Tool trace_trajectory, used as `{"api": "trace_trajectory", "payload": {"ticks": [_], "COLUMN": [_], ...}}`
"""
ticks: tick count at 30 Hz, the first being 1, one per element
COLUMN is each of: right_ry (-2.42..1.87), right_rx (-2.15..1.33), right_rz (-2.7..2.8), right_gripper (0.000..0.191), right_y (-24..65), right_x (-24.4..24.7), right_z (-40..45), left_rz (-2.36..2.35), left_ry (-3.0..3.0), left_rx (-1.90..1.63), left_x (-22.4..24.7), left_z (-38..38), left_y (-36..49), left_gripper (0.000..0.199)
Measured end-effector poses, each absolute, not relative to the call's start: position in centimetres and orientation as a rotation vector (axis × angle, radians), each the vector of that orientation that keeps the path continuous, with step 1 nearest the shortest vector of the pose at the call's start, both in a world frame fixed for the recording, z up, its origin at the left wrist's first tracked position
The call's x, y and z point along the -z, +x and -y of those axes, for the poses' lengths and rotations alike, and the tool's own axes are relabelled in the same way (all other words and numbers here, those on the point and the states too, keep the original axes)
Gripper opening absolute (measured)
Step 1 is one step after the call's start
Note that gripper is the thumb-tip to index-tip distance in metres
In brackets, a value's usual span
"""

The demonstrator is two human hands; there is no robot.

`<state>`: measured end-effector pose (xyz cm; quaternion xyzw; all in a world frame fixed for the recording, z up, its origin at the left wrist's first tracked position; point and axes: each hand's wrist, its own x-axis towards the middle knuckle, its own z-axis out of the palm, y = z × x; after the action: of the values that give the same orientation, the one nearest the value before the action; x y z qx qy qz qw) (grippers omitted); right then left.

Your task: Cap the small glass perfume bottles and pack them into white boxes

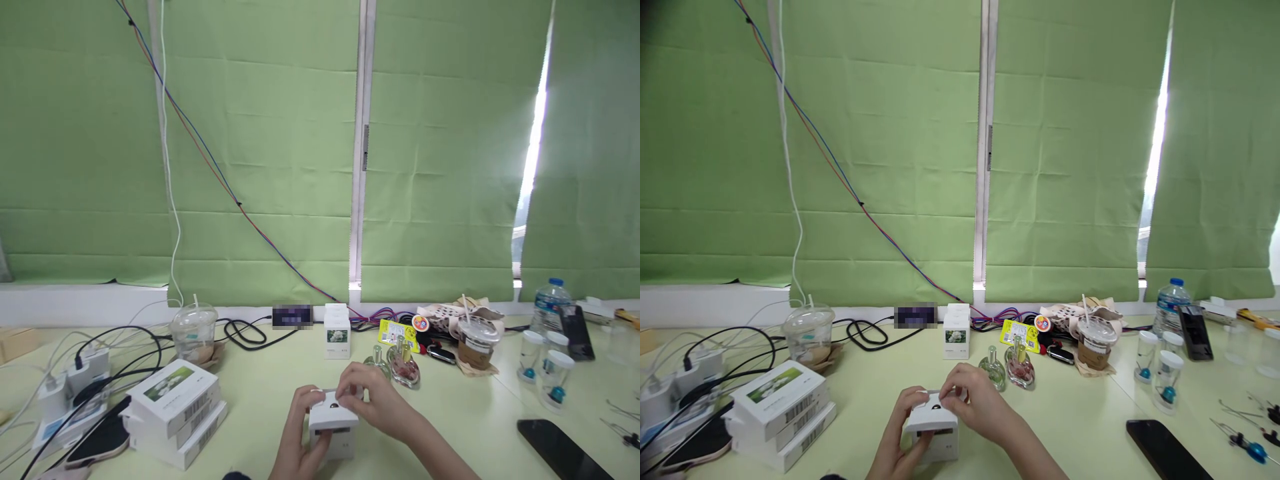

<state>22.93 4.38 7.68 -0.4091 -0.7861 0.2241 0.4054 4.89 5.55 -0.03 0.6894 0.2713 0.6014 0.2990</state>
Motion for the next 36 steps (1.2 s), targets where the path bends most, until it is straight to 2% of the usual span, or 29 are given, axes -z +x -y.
{"api": "trace_trajectory", "payload": {"ticks": [7, 13, 22, 27, 29, 32, 34, 36], "right_ry": [-1.153, -1.335, -1.202, -1.125, -1.075, -1.017, -1.016, -1.025], "right_rx": [-0.654, -0.589, -0.707, -0.79, -0.819, -0.821, -0.787, -0.768], "right_rz": [1.764, 1.629, 1.636, 1.82, 1.945, 2.113, 2.147, 2.088], "right_gripper": [0.01, 0.006, 0.029, 0.013, 0.023, 0.049, 0.044, 0.028], "right_y": [22.3, 22.1, 21.7, 23.0, 23.7, 24.5, 24.6, 24.4], "right_x": [-6.9, -6.6, -7.4, -8.5, -9.2, -9.9, -10.1, -10.1], "right_z": [-5.1, -5.1, -4.5, -3.9, -3.5, -3.1, -2.9, -2.9], "left_rz": [-0.743, -0.786, -0.803, -0.818, -0.806, -0.79, -0.786, -0.798], "left_ry": [1.831, 1.843, 1.844, 1.822, 1.816, 1.816, 1.82, 1.82], "left_rx": [-1.639, -1.629, -1.619, -1.585, -1.567, -1.562, -1.565, -1.566], "left_x": [0.2, 0.6, 0.2, -0.1, -0.2, -0.3, -0.4, -0.6], "left_z": [-5.7, -6.0, -6.1, -5.9, -5.9, -5.8, -5.8, -5.7], "left_y": [5.1, 5.1, 4.7, 4.6, 4.5, 4.4, 4.4, 4.5], "left_gripper": [0.024, 0.024, 0.025, 0.026, 0.024, 0.022, 0.022, 0.022]}}
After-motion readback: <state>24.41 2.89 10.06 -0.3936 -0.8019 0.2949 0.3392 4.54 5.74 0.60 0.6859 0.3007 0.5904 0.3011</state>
